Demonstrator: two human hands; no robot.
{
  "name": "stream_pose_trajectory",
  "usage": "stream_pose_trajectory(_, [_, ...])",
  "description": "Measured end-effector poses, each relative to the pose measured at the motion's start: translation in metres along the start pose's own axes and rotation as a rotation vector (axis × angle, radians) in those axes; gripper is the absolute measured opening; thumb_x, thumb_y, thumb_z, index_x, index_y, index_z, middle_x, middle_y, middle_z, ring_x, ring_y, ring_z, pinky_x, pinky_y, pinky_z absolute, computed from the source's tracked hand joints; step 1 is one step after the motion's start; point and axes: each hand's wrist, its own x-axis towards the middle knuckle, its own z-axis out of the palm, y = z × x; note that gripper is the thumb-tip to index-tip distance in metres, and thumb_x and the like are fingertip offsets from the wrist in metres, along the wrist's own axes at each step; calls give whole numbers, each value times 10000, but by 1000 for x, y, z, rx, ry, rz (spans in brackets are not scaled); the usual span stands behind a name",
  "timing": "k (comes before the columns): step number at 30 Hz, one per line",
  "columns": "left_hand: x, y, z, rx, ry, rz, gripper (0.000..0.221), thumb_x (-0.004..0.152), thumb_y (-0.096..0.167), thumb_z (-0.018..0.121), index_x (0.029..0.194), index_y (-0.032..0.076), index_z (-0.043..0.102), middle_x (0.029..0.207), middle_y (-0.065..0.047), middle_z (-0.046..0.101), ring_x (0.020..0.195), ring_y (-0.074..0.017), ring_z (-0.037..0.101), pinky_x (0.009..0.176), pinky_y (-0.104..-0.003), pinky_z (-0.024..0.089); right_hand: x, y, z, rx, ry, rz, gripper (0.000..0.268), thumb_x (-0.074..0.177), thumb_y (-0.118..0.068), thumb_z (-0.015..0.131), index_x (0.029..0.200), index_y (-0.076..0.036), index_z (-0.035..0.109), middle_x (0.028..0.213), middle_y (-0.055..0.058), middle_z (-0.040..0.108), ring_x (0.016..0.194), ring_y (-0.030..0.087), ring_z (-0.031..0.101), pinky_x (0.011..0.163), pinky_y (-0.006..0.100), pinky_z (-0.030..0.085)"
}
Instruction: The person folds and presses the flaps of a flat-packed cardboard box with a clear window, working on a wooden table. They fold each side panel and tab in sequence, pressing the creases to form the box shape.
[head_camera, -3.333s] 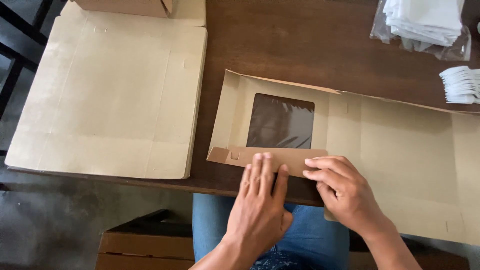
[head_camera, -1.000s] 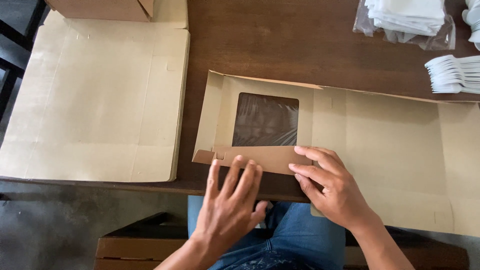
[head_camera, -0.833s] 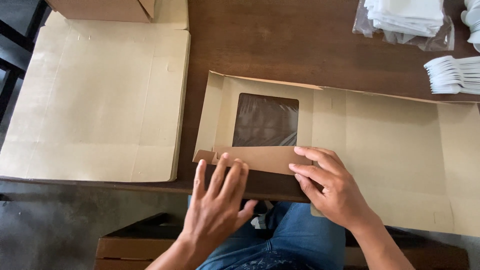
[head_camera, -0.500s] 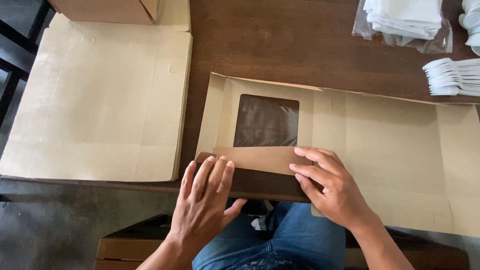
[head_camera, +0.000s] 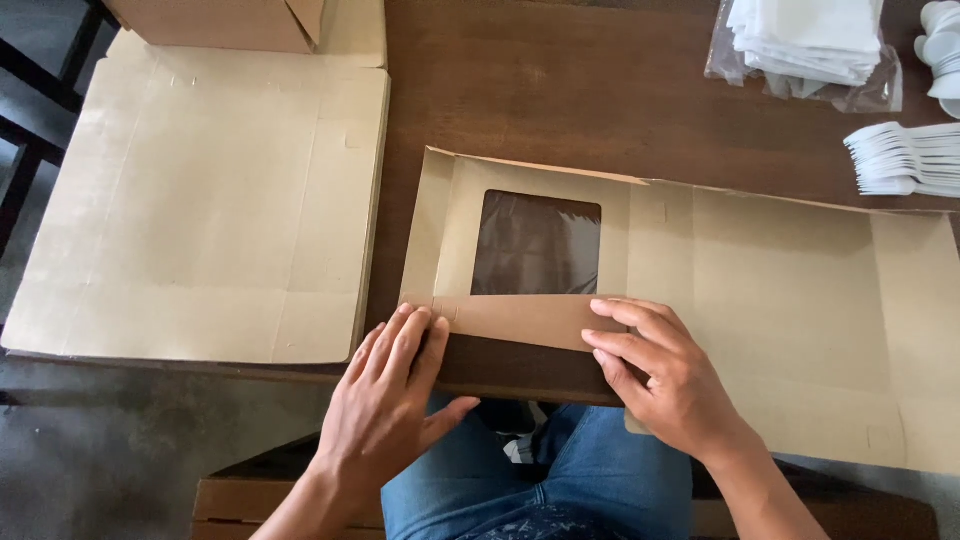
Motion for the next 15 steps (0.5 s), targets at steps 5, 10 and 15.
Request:
stream_pose_trajectory(5, [3, -3, 2, -90, 38, -24, 713, 983, 560, 588, 1394, -22, 565, 1402, -154, 597, 1346, -334, 551, 1093, -507, 471, 1, -4, 7, -80, -5, -111, 227, 964, -59, 625, 1164, -23, 726, 1295, 164, 673, 1234, 338, 614, 1063, 446, 554])
stream_pose_trajectory(10, [12, -9, -2, -147, 117, -4, 422, 954, 74, 602, 1365, -21, 599, 1252, -123, 605, 1179, -313, 619, 1075, -441, 509, 3, -19, 30, -261, -140, -160, 440, 913, -135, 683, 1349, -93, 638, 1398, 121, 626, 1304, 278, 550, 1192, 486, 400])
stream_pose_trajectory(15, [10, -12, 3, -166, 76, -37, 497, 875, 25, 600, 1371, 12, 604, 1228, -105, 603, 1118, -306, 602, 1011, -432, 511, 31, -50, 56, -250, -143, -211, 444, 932, -131, 682, 1357, -20, 621, 1359, 159, 624, 1263, 331, 559, 1170, 516, 395])
